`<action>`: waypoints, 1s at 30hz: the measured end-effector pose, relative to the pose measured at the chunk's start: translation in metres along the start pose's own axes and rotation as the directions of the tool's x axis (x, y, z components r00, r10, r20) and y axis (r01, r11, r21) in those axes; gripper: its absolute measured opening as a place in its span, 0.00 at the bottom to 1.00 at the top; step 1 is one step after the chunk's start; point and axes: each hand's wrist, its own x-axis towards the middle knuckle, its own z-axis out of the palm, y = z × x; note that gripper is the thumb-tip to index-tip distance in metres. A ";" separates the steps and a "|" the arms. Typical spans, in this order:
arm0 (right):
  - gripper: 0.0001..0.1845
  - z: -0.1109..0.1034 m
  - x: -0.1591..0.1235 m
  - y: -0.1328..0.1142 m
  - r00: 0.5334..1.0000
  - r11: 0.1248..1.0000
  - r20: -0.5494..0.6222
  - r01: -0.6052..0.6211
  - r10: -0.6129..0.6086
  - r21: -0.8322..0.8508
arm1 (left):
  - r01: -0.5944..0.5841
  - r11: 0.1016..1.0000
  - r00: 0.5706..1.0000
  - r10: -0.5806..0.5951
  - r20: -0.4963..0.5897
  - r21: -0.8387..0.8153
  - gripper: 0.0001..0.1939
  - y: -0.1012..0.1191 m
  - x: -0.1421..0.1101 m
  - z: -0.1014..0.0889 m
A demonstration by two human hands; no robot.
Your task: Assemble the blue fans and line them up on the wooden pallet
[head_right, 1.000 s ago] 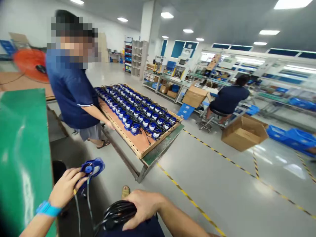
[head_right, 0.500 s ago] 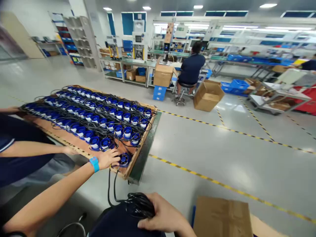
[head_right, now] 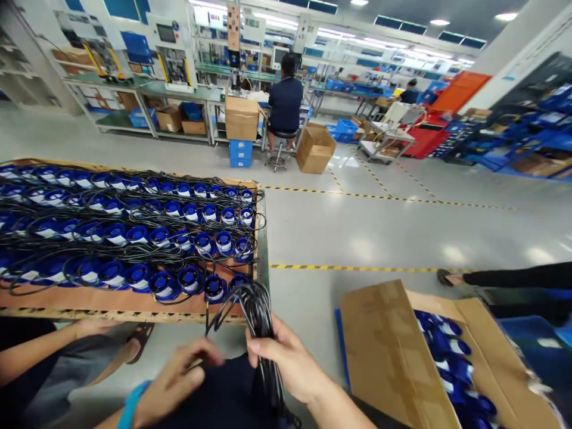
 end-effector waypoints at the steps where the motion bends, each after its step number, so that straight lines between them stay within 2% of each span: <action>1: 0.20 0.019 0.007 0.000 0.996 0.999 -0.087 0.022 -0.017 0.049 | -0.011 0.984 0.989 0.037 0.146 -0.177 0.28 0.006 0.001 0.014; 2: 0.21 0.035 0.015 0.000 0.984 0.995 -0.175 0.050 -0.034 0.087 | 0.010 0.949 0.974 0.062 0.216 -0.315 0.33 0.013 0.004 0.025; 4: 0.23 0.054 0.033 0.001 0.953 0.991 -0.293 0.107 -0.078 0.085 | 0.126 0.840 0.971 0.003 0.238 -0.527 0.35 0.024 0.012 0.031; 6: 0.26 0.055 0.049 0.003 0.933 0.981 -0.305 0.181 -0.192 -0.064 | 0.291 0.673 0.954 -0.151 0.259 -0.680 0.29 0.031 0.015 0.015; 7: 0.28 0.049 0.055 0.005 0.909 0.952 -0.302 0.235 -0.286 -0.196 | 0.364 0.583 0.931 -0.207 0.301 -0.726 0.26 0.033 0.013 -0.001; 8: 0.29 0.041 0.060 0.006 0.863 0.884 -0.297 0.294 -0.409 -0.364 | 0.423 0.510 0.906 -0.233 0.353 -0.749 0.23 0.035 0.010 -0.019; 9: 0.30 0.032 0.064 0.008 0.790 0.760 -0.266 0.345 -0.552 -0.551 | 0.474 0.460 0.881 -0.235 0.412 -0.751 0.21 0.036 0.007 -0.039; 10: 0.32 0.025 0.068 0.010 0.705 0.579 -0.183 0.374 -0.685 -0.724 | 0.523 0.432 0.851 -0.221 0.476 -0.735 0.19 0.037 0.004 -0.059; 11: 0.35 0.021 0.072 0.012 0.631 0.362 -0.049 0.378 -0.774 -0.852 | 0.572 0.417 0.816 -0.199 0.543 -0.706 0.19 0.038 0.003 -0.075; 12: 0.38 0.020 0.077 0.013 0.578 0.135 0.115 0.372 -0.808 -0.918 | 0.624 0.413 0.770 -0.175 0.614 -0.664 0.18 0.039 0.002 -0.088; 13: 0.37 0.022 0.082 0.012 0.547 -0.069 0.278 0.371 -0.790 -0.926 | 0.681 0.413 0.707 -0.157 0.689 -0.605 0.18 0.041 0.003 -0.098; 14: 0.31 0.026 0.088 0.009 0.532 -0.225 0.410 0.378 -0.741 -0.898 | 0.731 0.420 0.640 -0.148 0.754 -0.538 0.16 0.044 0.004 -0.105; 15: 0.21 0.032 0.094 0.004 0.533 -0.332 0.506 0.392 -0.678 -0.858 | 0.759 0.437 0.589 -0.148 0.794 -0.482 0.15 0.047 0.006 -0.110; 16: 0.12 0.038 0.101 -0.003 0.551 -0.393 0.571 0.415 -0.609 -0.820 | 0.763 0.471 0.569 -0.166 0.805 -0.442 0.15 0.051 0.007 -0.115; 17: 0.06 0.043 0.107 -0.013 0.589 -0.410 0.603 0.442 -0.538 -0.798 | 0.739 0.528 0.587 -0.203 0.784 -0.417 0.17 0.055 0.008 -0.122; 18: 0.03 0.045 0.112 -0.024 0.648 -0.387 0.606 0.467 -0.462 -0.795 | 0.689 0.607 0.640 -0.252 0.726 -0.396 0.21 0.059 0.008 -0.133; 20: 0.06 0.044 0.123 -0.048 0.786 -0.271 0.538 0.471 -0.303 -0.840 | 0.510 0.813 0.806 -0.336 0.488 -0.283 0.27 0.063 0.008 -0.166; 21: 0.11 0.040 0.129 -0.058 0.842 -0.206 0.487 0.447 -0.232 -0.871 | 0.406 0.901 0.877 -0.337 0.342 -0.154 0.29 0.061 0.009 -0.188; 22: 0.16 0.034 0.136 -0.065 0.878 -0.152 0.445 0.423 -0.175 -0.893 | 0.301 0.953 0.935 -0.298 0.190 0.015 0.29 0.057 0.012 -0.211; 23: 0.19 0.028 0.144 -0.070 0.894 -0.118 0.428 0.415 -0.130 -0.902 | 0.202 0.958 0.970 -0.225 0.096 0.205 0.27 0.050 0.016 -0.233; 24: 0.20 0.022 0.154 -0.071 0.895 -0.106 0.432 0.422 -0.106 -0.900 | 0.122 0.918 0.986 -0.155 0.057 0.377 0.25 0.039 0.022 -0.253; 26: 0.19 0.011 0.175 -0.065 0.892 -0.154 0.440 0.423 -0.100 -0.893 | 0.001 0.797 0.998 -0.039 0.049 0.604 0.22 0.009 0.038 -0.281; 28: 0.16 0.004 0.196 -0.052 0.905 -0.261 0.407 0.367 -0.121 -0.893 | -0.045 0.698 0.999 0.021 0.042 0.714 0.21 -0.026 0.059 -0.291; 30: 0.16 -0.001 0.210 -0.037 0.913 -0.362 0.388 0.324 -0.121 -0.874 | -0.021 0.638 1.000 0.023 0.009 0.770 0.19 -0.060 0.079 -0.287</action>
